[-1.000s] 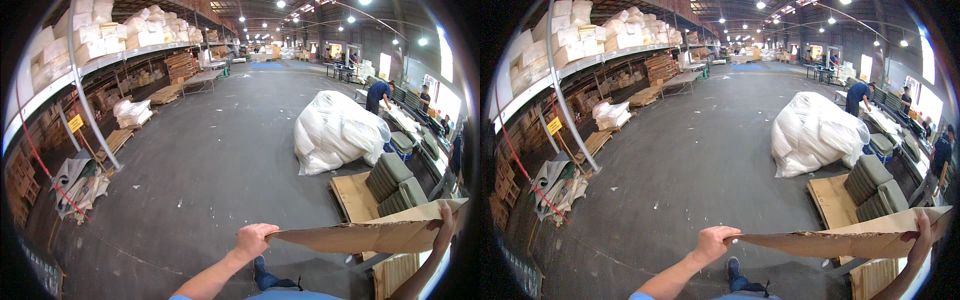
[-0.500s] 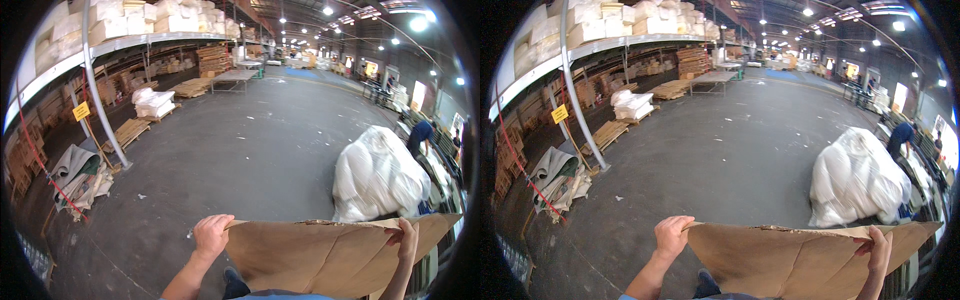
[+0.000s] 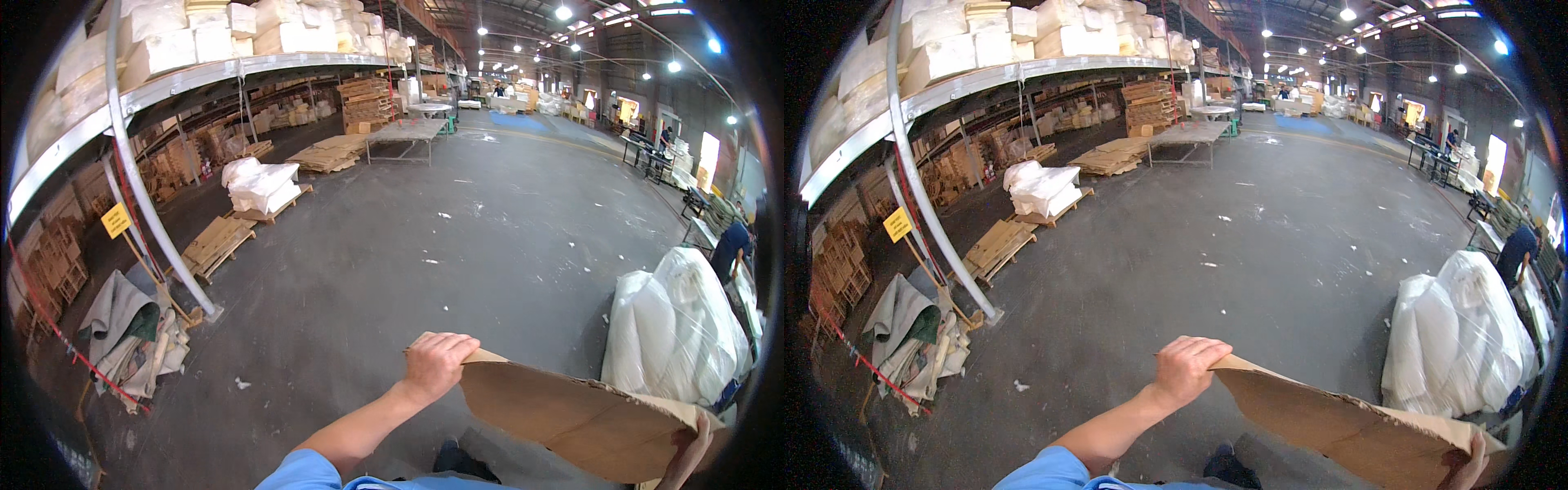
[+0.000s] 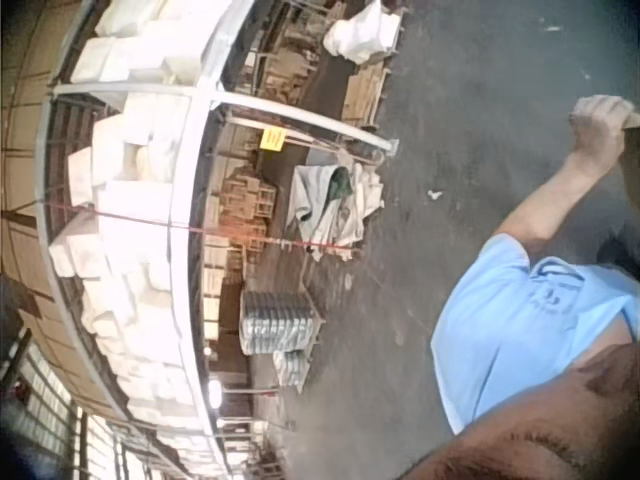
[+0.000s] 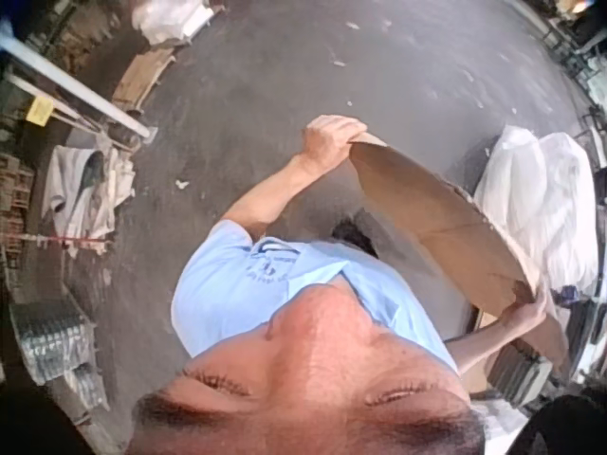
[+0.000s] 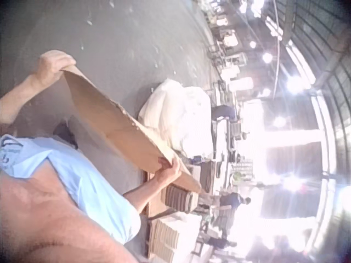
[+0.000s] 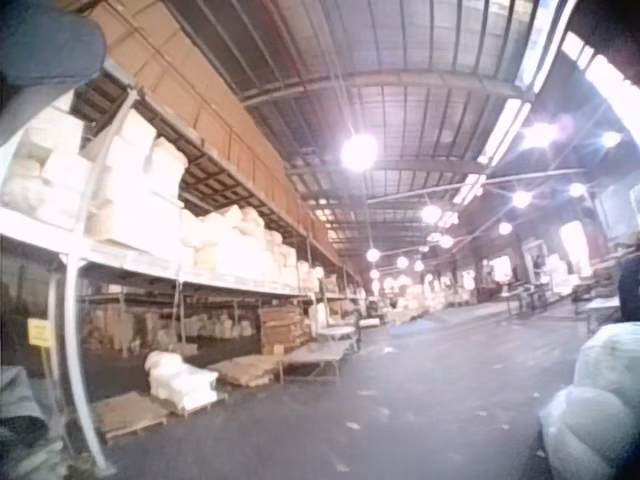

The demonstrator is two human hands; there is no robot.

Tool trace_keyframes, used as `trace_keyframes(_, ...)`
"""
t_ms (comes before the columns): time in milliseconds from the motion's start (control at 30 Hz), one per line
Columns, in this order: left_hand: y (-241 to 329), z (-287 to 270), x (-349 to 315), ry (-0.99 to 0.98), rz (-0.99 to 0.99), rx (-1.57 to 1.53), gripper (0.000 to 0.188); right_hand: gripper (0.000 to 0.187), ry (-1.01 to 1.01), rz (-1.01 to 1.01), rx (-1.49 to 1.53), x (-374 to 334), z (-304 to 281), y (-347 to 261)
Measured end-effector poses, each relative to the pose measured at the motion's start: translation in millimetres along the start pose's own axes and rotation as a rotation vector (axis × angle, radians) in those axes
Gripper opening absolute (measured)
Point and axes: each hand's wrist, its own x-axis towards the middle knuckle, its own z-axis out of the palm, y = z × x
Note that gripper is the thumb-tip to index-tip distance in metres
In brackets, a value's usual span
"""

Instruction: The person picks up a fabric cover and inserts a foam insert, then places the assembled cushion on a stack. They later pick up a cardboard piece and walk across the warehouse floor, then return to the table to place a foam piece and apply a thin white padding layer on top.

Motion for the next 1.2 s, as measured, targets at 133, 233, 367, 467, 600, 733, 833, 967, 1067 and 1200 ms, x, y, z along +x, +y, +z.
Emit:
trace_keyframes(133, -129.0, 55.6, 61.3, 0.06, 0.023, -0.012, 0.026, 0.032, -0.149, 0.111, -0.066, 3.4, 115.6, 48.5)
trace_keyframes(233, -233.6, 79.1, 111.1, 0.09, -0.011, 0.039, 0.029, 0.027, -0.186, 0.076, 0.03, 5.8, 268.6, 81.8)
trace_keyframes(367, -373.0, 71.8, 155.2, 0.116, -0.119, 0.173, 0.032, 0.027, -0.426, 0.17, 0.056, 6.7, 480.8, 90.1)
trace_keyframes(467, -479.5, 57.5, 166.0, 0.151, -0.223, 0.311, 0.033, 0.033, -0.683, 0.277, 0.024, -49.6, 659.9, 78.3)
trace_keyframes(600, -609.3, 66.2, 186.0, 0.171, -0.303, 0.406, 0.033, 0.041, -0.927, 0.305, -0.066, -83.4, 832.0, 94.6)
trace_keyframes(733, -752.9, 78.1, 238.1, 0.175, -0.311, 0.44, 0.034, 0.04, -0.85, 0.312, -0.053, -116.5, 1004.1, 117.6)
trace_keyframes(833, -851.1, 93.3, 294.6, 0.141, -0.298, 0.42, 0.034, 0.042, -0.762, 0.286, -0.043, -121.5, 1103.0, 139.1)
trace_keyframes(967, -979.1, 120.3, 364.2, 0.086, -0.251, 0.368, 0.038, 0.037, -0.734, 0.284, -0.025, -140.9, 1211.7, 161.3)
trace_keyframes(1067, -1081.3, 148.6, 397.9, 0.094, -0.199, 0.355, 0.039, 0.036, -0.643, 0.341, 0.031, -166.5, 1308.2, 194.1)
trace_keyframes(1200, -1220.6, 188.2, 455.0, 0.121, -0.247, 0.381, 0.037, 0.042, -0.72, 0.33, 0.009, -179.9, 1467.5, 216.4)
